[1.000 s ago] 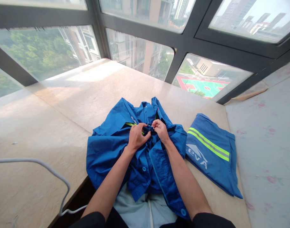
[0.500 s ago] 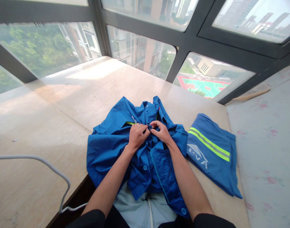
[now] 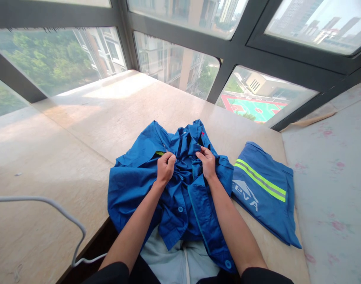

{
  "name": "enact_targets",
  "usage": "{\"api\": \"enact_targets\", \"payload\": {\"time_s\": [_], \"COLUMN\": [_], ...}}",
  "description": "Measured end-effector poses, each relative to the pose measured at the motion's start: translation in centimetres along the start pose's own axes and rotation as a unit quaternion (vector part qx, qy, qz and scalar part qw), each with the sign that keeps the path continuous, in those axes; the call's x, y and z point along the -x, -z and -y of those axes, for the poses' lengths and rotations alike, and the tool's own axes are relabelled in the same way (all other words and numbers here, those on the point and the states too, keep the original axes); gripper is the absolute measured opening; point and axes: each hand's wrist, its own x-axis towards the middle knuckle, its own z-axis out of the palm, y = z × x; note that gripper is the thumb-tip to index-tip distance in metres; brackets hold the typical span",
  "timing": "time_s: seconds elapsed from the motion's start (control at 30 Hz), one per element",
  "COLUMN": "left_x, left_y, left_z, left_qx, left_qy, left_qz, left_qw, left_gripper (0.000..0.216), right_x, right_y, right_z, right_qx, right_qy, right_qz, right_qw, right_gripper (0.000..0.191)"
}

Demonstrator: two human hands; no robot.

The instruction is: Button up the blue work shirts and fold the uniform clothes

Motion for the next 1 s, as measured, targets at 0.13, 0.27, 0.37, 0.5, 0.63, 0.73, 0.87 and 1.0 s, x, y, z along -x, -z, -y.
{"api": "enact_targets", "payload": {"time_s": [0.13, 0.27, 0.37, 0.5, 0.63, 0.73, 0.87, 1.0], "left_x": [0.1, 0.2, 0.8, 2.5, 3.3, 2.1, -0.8, -4.3], "left_y": [-0.1, -0.1, 0.1, 0.8, 2.1, 3.4, 5.2, 7.4], "left_z": [0.1, 0.4, 0.4, -0.3, -2.3, -4.0, -5.0, -5.9], "left_qx": [0.013, -0.04, -0.166, -0.373, -0.487, -0.511, -0.426, -0.135], "left_qy": [0.008, -0.005, -0.047, -0.047, 0.016, 0.09, 0.139, 0.234], "left_qz": [-0.044, -0.11, -0.138, -0.019, 0.094, 0.141, 0.101, -0.106], "left_qw": [0.999, 0.993, 0.975, 0.926, 0.868, 0.843, 0.888, 0.957], "left_gripper": [0.032, 0.034, 0.027, 0.066, 0.087, 0.048, 0.022, 0.023], "right_x": [-0.6, -1.0, -1.2, -1.3, -1.2, -0.4, 1.5, 3.6], "right_y": [0.6, 1.2, 1.7, 1.9, 1.4, 0.5, -0.4, 0.5], "right_z": [0.3, 0.7, 0.6, 0.3, 0.0, 0.3, 1.2, 2.2], "right_qx": [-0.119, -0.208, -0.245, -0.245, -0.158, -0.047, 0.074, 0.195], "right_qy": [-0.053, -0.096, -0.109, -0.111, -0.071, -0.019, 0.025, 0.074], "right_qz": [-0.049, -0.071, -0.098, -0.112, -0.097, -0.077, -0.043, 0.006], "right_qw": [0.99, 0.971, 0.958, 0.957, 0.98, 0.996, 0.996, 0.978], "right_gripper": [0.02, 0.015, 0.012, 0.01, 0.015, 0.02, 0.022, 0.031]}}
